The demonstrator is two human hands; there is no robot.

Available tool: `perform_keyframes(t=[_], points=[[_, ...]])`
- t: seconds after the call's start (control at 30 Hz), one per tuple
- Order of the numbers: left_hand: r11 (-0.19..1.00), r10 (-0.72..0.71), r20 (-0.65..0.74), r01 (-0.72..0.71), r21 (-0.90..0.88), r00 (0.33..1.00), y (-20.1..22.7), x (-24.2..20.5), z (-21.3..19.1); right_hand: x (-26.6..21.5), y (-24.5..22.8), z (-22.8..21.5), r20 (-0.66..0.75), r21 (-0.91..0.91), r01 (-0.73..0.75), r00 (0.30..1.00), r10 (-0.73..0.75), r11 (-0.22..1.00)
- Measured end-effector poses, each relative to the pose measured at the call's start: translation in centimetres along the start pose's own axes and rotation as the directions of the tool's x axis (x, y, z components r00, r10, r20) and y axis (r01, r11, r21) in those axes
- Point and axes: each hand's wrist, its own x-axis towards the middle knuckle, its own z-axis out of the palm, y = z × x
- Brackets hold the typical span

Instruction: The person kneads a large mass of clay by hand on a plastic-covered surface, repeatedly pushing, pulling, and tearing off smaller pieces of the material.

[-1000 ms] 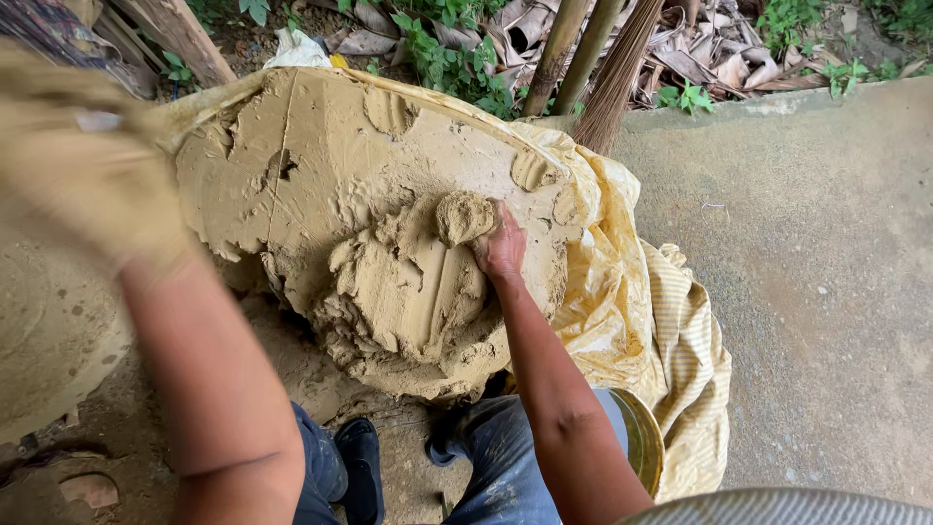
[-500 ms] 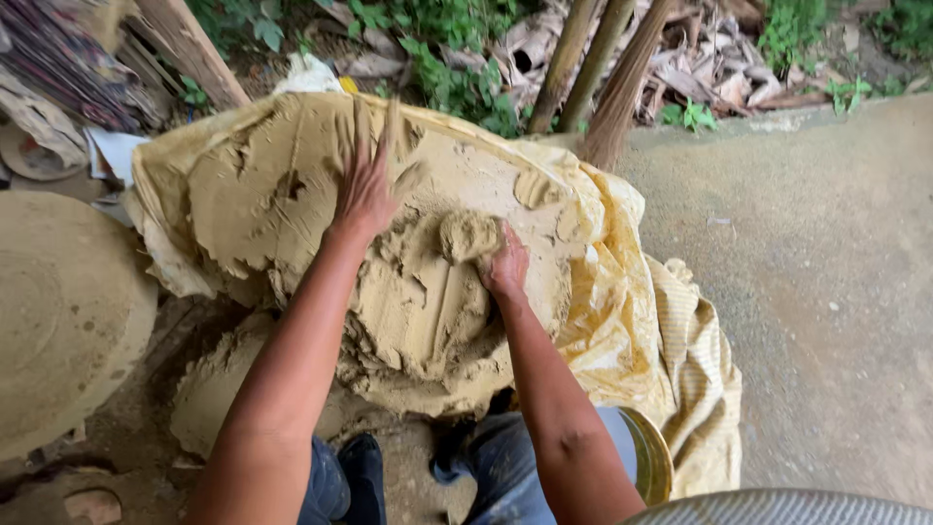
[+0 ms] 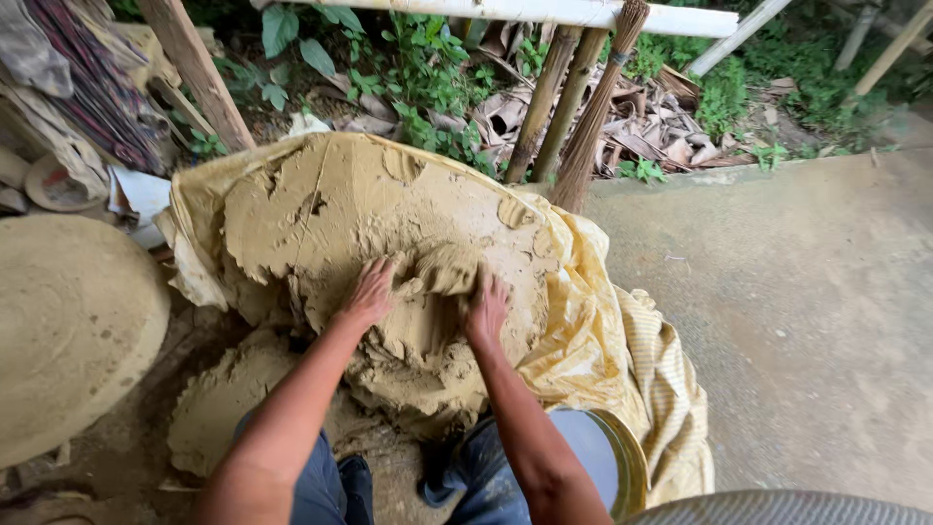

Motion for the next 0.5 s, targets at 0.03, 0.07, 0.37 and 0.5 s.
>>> perform_keyframes(t=[0.03, 0.07, 0.37, 0.5], points=[[1.0, -0.001, 0.007, 0.001, -0.013, 1.0, 0.2, -1.6, 0.0, -3.4, 0.6, -0.6, 0.034, 0.063, 0.048, 0.998, -0.051, 0.997], [0.989, -0.06, 0.084, 0.071, -0.128, 0.995, 0.1, -3.3, -0.5, -6.8, 1.4, -1.4, 0.065, 0.127, 0.094, 0.993, -0.102, 0.987], [0.844, 0.171, 0.325, 0.032, -0.536, 0.93, 9.9, -5.2, -15.3, -20.3, 1.7, -12.1, 0.461, 0.321, 0.228, 0.811, -0.361, 0.919], [0.974, 0.221, 0.607, -0.203, -0.098, 0.763, 13.5, -6.6, -13.3, -15.5, 4.0, -18.7, 0.466, 0.658, -0.238, 0.874, -0.138, 0.715]])
